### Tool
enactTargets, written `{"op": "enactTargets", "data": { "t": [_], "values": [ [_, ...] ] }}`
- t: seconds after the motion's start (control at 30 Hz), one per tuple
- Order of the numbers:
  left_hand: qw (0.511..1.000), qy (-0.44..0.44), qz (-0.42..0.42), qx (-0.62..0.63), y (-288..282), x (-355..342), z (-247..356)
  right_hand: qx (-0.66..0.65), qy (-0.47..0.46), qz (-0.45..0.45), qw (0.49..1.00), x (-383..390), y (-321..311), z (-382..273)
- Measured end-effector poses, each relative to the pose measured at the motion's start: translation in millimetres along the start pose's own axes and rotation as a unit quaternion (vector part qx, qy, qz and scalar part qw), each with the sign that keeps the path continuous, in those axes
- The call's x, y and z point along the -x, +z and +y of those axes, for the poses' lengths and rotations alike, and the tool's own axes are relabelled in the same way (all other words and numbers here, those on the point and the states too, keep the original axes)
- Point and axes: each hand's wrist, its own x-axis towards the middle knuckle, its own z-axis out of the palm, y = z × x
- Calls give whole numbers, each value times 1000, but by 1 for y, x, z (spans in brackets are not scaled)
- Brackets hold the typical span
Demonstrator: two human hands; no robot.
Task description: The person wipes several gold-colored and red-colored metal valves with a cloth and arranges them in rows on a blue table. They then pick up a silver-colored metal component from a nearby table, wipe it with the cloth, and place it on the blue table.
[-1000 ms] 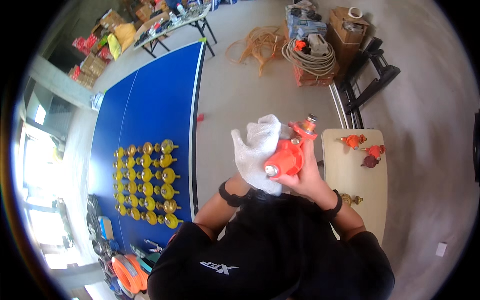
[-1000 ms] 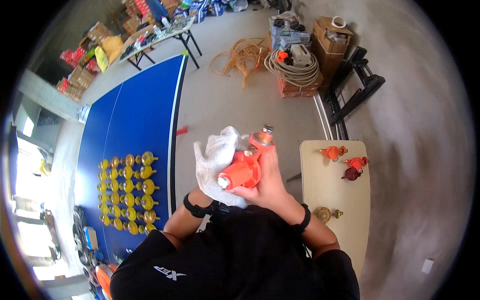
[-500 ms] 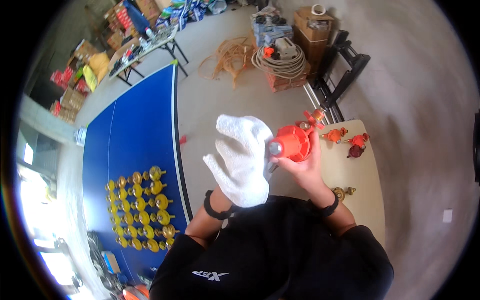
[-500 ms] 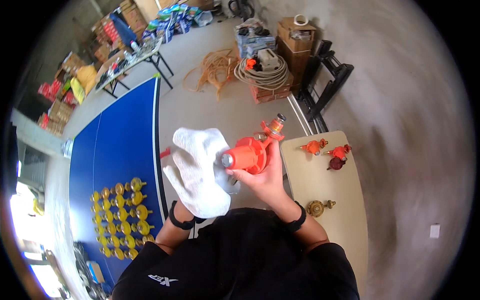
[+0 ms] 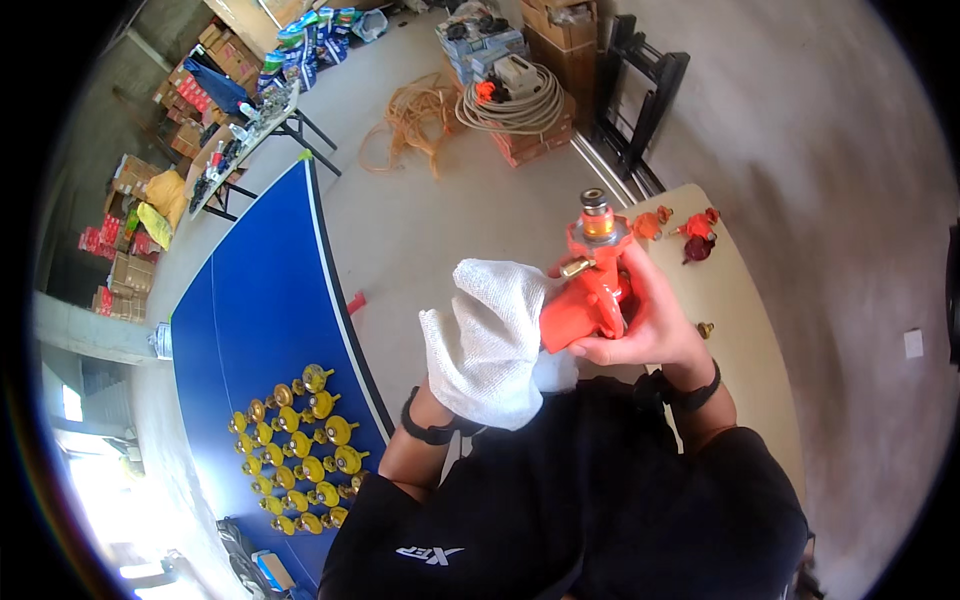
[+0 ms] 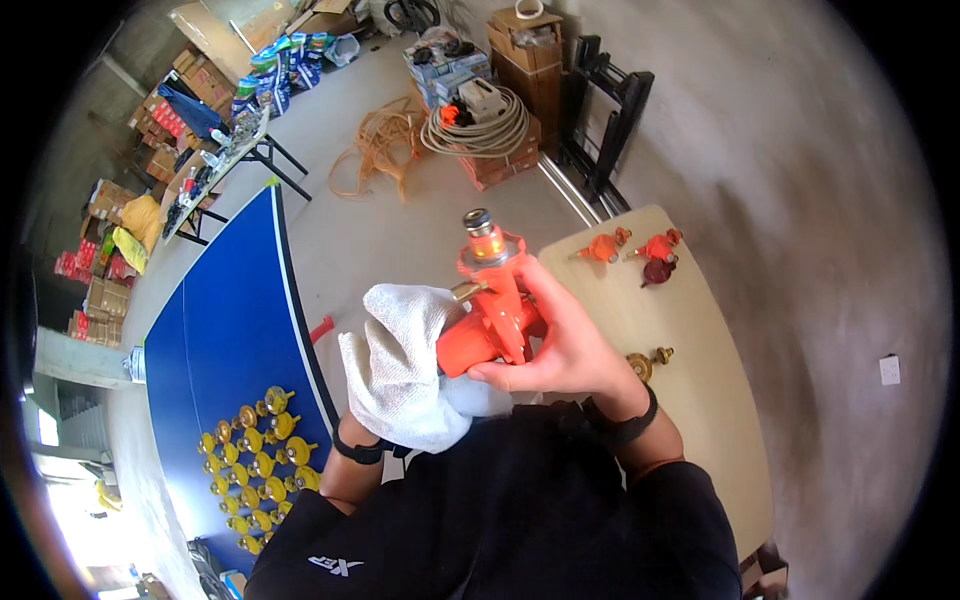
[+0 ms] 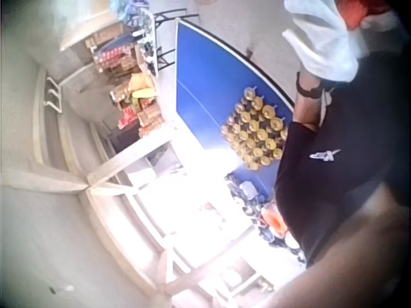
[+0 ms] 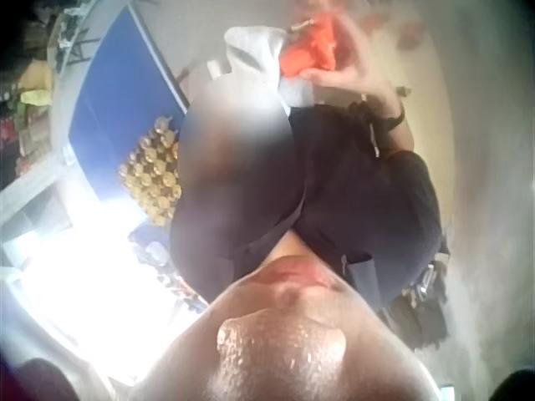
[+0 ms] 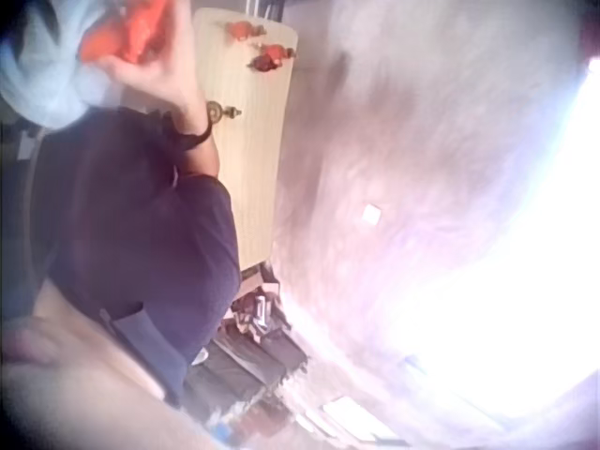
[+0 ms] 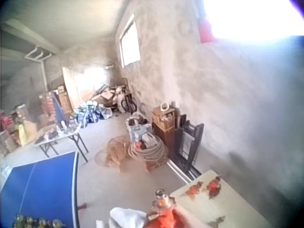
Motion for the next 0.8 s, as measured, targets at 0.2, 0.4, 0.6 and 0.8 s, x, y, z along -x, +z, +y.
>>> {"op": "enactTargets", "data": {
  "t": [0.2, 0.4, 0.6, 0.8],
  "values": [
    [996, -21, 49, 72, -14, 20, 26, 37, -36, -48, 998, 9, -2, 4],
    [988, -68, 40, 134, -43, 8, 40, 17, -64, -20, 998, 16, 14, 13],
    [866, -212, 159, 424, -18, 7, 40, 5, -43, 52, 998, 9, 30, 21],
    [825, -210, 153, 502, -9, 20, 37, 13, -112, 80, 990, -2, 42, 21]
  ]
}}
